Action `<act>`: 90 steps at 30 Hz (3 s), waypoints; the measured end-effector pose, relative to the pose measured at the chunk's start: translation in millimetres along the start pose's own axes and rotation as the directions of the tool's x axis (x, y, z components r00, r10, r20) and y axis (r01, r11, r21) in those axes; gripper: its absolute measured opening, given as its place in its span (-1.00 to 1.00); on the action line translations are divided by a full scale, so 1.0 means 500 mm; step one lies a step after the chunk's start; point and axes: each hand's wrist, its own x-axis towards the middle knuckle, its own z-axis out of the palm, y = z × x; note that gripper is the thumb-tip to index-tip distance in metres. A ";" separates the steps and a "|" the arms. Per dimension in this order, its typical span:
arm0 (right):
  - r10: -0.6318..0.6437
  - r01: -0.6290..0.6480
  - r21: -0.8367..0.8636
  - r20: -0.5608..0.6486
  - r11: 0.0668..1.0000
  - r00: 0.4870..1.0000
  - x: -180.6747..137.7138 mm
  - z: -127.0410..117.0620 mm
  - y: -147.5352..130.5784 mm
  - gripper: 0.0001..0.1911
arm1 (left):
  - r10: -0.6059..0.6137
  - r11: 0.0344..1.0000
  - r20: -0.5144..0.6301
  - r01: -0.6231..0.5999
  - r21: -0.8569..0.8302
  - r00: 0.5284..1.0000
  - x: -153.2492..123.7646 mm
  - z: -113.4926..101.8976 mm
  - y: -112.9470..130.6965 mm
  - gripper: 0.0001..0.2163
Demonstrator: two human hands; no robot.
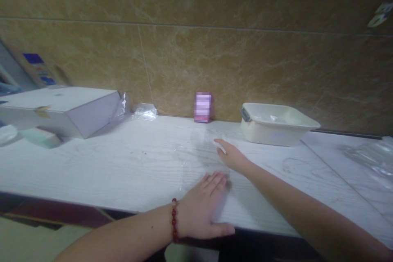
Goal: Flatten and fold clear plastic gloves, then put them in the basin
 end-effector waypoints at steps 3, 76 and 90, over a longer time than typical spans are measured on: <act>-0.005 0.010 -0.058 0.089 0.998 0.996 -0.055 0.001 -0.007 -0.52 | -0.103 0.995 -0.096 0.104 0.007 0.990 -0.008 -0.017 -0.007 -0.39; -0.373 0.428 -0.001 0.489 0.904 0.788 -0.124 -0.002 -0.064 -0.25 | -0.336 0.811 0.012 0.283 0.513 0.942 -0.016 -0.080 -0.293 -0.54; -0.390 0.447 -0.016 0.463 0.894 0.796 -0.125 0.001 -0.062 -0.28 | -0.591 0.642 -0.418 0.716 0.274 0.690 -0.039 -0.116 -0.334 -0.69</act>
